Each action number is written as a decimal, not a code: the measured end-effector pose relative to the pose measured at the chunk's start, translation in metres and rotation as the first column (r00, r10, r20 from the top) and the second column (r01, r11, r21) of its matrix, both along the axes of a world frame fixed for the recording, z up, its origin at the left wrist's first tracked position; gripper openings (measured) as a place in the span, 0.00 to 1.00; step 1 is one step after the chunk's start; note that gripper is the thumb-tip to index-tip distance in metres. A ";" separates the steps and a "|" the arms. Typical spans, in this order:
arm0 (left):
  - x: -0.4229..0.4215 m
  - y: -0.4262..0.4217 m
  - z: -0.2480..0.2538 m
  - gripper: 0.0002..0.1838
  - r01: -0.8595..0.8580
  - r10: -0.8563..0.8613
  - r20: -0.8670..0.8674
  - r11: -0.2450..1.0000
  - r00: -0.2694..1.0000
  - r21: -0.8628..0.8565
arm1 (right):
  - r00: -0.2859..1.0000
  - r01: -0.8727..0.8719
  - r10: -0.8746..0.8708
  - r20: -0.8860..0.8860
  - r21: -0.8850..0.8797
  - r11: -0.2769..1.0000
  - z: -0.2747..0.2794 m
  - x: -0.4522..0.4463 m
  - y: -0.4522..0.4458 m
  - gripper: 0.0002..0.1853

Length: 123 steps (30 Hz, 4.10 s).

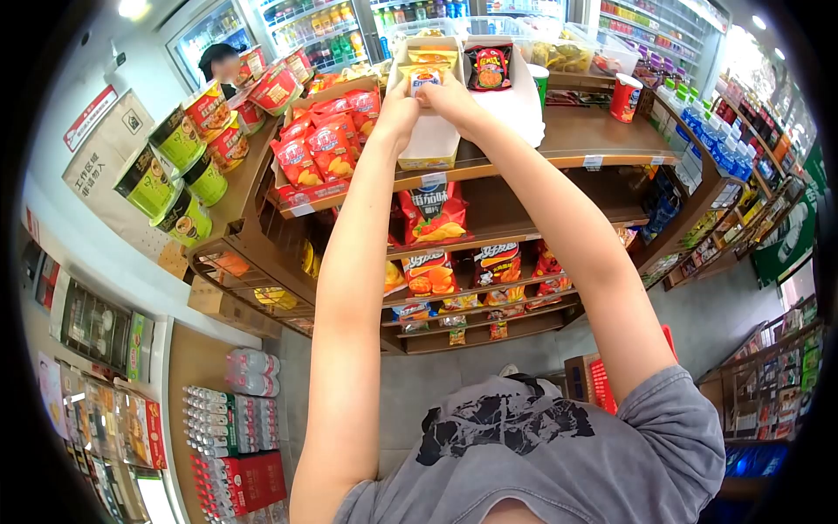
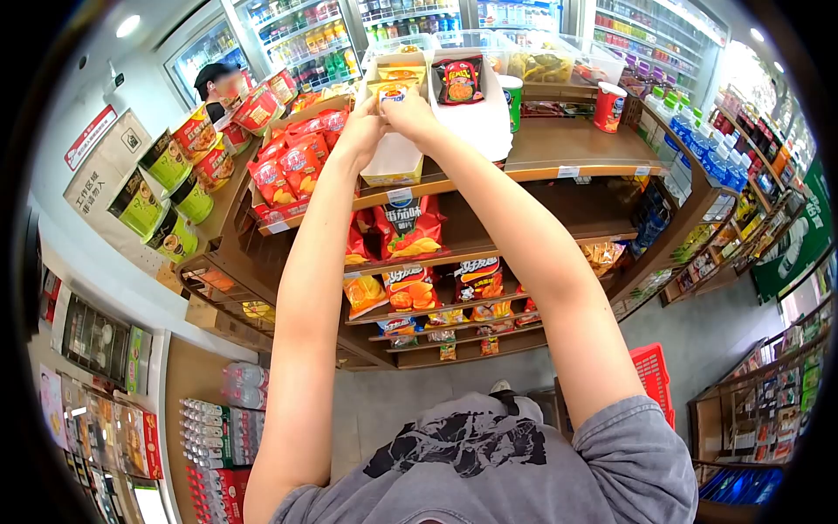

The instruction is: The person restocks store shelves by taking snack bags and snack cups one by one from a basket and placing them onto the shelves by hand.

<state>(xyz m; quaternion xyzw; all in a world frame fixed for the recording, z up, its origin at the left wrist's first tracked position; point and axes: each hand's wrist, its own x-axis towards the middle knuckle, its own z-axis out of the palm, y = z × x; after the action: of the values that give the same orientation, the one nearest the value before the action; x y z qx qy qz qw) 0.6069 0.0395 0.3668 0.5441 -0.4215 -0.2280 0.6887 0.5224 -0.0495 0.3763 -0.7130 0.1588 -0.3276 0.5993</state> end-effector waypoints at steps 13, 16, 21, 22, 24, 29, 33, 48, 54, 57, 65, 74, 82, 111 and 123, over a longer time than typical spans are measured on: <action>-0.064 0.058 0.013 0.34 -0.020 0.026 0.056 0.993 0.998 -0.117 | 0.958 -0.015 0.024 0.285 -0.033 0.999 0.003 -0.073 0.047 0.32; -0.083 0.059 0.004 0.31 -0.065 0.081 0.079 0.980 0.994 -0.186 | 0.964 0.146 -0.121 0.235 -0.089 0.985 -0.019 -0.088 0.044 0.31; -0.127 0.067 0.003 0.30 0.030 -0.010 0.088 0.974 0.996 -0.225 | 0.941 0.125 -0.125 0.313 0.022 0.992 -0.030 -0.147 0.063 0.27; -0.133 0.066 -0.002 0.30 0.039 -0.021 0.084 0.975 0.996 -0.218 | 0.940 0.144 -0.146 0.309 0.029 0.989 -0.035 -0.161 0.066 0.27; -0.146 0.063 -0.015 0.29 0.050 -0.033 0.090 0.979 0.995 -0.198 | 0.925 0.164 -0.180 0.336 0.076 0.983 -0.045 -0.190 0.067 0.26; -0.183 0.055 -0.047 0.28 0.106 -0.098 0.057 0.981 0.994 -0.162 | 0.892 0.300 -0.311 0.329 0.085 0.950 -0.073 -0.266 0.057 0.24; -0.224 0.042 -0.071 0.25 0.150 -0.145 0.054 0.983 0.988 -0.106 | 0.870 0.392 -0.417 0.263 0.145 0.909 -0.099 -0.332 0.052 0.23; -0.486 -0.033 -0.189 0.17 0.560 -0.542 -0.142 0.812 0.828 0.166 | 0.611 0.766 -0.792 -0.003 0.256 0.590 -0.201 -0.646 0.033 0.17; -0.581 -0.043 -0.244 0.16 0.675 -0.640 -0.215 0.691 0.738 0.258 | 0.544 0.812 -0.834 -0.089 0.309 0.496 -0.253 -0.735 0.046 0.18; -0.620 -0.047 -0.276 0.16 0.706 -0.662 -0.254 0.625 0.705 0.333 | 0.502 0.820 -0.849 -0.164 0.402 0.407 -0.274 -0.766 0.062 0.17; -0.674 -0.060 -0.345 0.16 0.744 -0.708 -0.308 0.457 0.636 0.488 | 0.416 0.841 -0.851 -0.319 0.490 0.228 -0.345 -0.825 0.083 0.18; -0.694 -0.081 -0.442 0.16 0.735 -0.726 -0.406 0.200 0.555 0.648 | 0.342 0.825 -0.786 -0.516 0.565 -0.012 -0.443 -0.827 0.113 0.19; -0.709 -0.115 -0.481 0.18 0.673 -0.708 -0.471 0.008 0.526 0.740 | 0.322 0.794 -0.693 -0.645 0.583 -0.173 -0.492 -0.815 0.106 0.21; -0.705 -0.115 -0.570 0.20 0.556 -0.710 -0.620 -0.384 0.333 0.737 | 0.436 0.807 -0.510 -0.742 0.573 -0.143 -0.577 -0.782 0.084 0.14; -0.708 -0.089 -0.465 0.23 0.716 -0.793 -0.364 0.126 0.489 0.686 | 0.337 0.906 -0.729 -0.596 0.415 0.080 -0.486 -0.788 0.098 0.21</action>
<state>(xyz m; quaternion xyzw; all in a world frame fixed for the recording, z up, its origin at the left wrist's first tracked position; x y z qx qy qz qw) -0.1014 -0.0496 -0.0986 0.5003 -0.5232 -0.6736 0.1493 -0.2657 0.0485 -0.1092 -0.2398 0.7111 -0.4316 0.5006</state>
